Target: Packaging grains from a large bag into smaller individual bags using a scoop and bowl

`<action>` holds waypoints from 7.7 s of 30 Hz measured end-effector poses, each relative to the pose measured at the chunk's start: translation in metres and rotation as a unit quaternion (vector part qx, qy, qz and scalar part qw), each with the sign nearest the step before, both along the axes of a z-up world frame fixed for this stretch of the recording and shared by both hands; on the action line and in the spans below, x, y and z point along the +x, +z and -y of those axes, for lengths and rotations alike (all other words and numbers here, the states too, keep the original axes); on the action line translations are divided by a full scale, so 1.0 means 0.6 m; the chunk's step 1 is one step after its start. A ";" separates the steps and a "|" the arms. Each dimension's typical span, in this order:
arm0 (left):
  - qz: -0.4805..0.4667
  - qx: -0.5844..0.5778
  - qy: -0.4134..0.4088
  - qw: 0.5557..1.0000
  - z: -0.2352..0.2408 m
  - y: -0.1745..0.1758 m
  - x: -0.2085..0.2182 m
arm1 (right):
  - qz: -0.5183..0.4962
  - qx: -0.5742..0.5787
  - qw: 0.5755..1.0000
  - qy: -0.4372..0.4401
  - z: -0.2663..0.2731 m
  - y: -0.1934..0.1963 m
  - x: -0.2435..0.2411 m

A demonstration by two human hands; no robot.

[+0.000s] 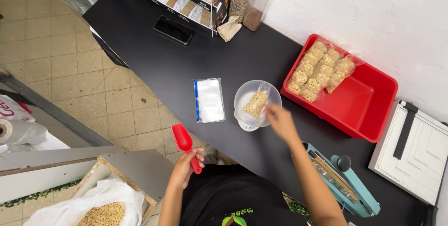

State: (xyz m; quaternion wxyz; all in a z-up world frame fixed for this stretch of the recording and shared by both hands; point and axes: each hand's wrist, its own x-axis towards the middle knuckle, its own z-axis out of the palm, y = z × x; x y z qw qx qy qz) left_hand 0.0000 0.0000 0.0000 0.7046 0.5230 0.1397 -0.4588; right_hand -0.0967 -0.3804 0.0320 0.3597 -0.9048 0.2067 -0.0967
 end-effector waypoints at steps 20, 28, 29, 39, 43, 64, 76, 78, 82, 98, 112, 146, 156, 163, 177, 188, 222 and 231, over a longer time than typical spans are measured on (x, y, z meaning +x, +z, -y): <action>0.002 0.004 -0.035 0.999 0.079 0.035 0.062 | 0.057 -0.124 0.987 -0.086 0.064 0.005 0.097; 0.056 -0.009 -0.110 0.992 0.172 0.052 0.095 | 0.119 -0.162 0.976 -0.079 -0.029 0.030 0.039; 0.072 -0.004 -0.129 0.989 0.184 0.054 0.094 | 0.146 -0.149 0.974 -0.084 -0.038 0.029 0.035; 0.171 -0.020 -0.165 0.971 0.381 0.110 0.074 | 0.099 -0.154 0.974 -0.136 -0.080 0.046 0.022; 0.262 0.016 -0.194 0.945 0.425 0.091 0.076 | 0.092 -0.148 0.974 -0.142 -0.086 0.047 0.018; 0.305 0.109 -0.217 0.921 0.442 0.045 0.062 | 0.011 0.062 0.978 -0.198 -0.083 0.097 0.079; 0.365 0.056 -0.242 0.897 0.441 0.016 0.063 | 0.171 0.120 0.944 -0.256 -0.085 0.049 0.086; 0.343 0.031 -0.218 0.913 0.450 -0.004 0.066 | 0.321 0.175 0.900 -0.237 -0.085 0.070 0.073; 0.302 0.019 -0.192 0.934 0.443 0.021 0.078 | 0.344 0.153 0.900 -0.221 -0.057 0.105 -0.010; 0.425 0.067 -0.240 0.870 0.434 0.035 0.071 | -0.191 -0.133 0.966 -0.114 -0.064 0.281 -0.052; 0.537 -0.036 -0.273 0.797 0.399 0.084 0.091 | -0.295 -0.137 0.940 -0.103 -0.060 0.264 0.013; 0.574 -0.016 -0.250 0.779 0.438 -0.040 0.080 | -0.152 0.054 0.963 -0.216 -0.056 0.186 -0.027; 0.554 -0.015 -0.246 0.796 0.439 -0.040 0.096 | -0.156 0.069 0.952 -0.253 -0.076 0.214 -0.037; 0.575 -0.001 -0.270 0.772 0.438 -0.048 0.108 | -0.172 0.017 0.953 -0.248 -0.084 0.206 -0.031; 0.426 -0.028 -0.306 0.851 0.443 0.002 0.114 | -0.137 -0.012 0.968 -0.211 -0.081 0.181 -0.032; 0.374 -0.042 -0.311 0.873 0.446 0.021 0.118 | -0.021 0.038 0.971 -0.237 -0.057 0.120 -0.060; 0.638 0.008 -0.409 0.653 0.495 -0.008 0.138 | 0.232 0.294 0.842 -0.389 -0.081 0.040 -0.199; 0.409 -0.050 -0.287 0.865 0.514 0.026 0.118 | 0.215 0.265 0.838 -0.426 -0.066 0.126 -0.268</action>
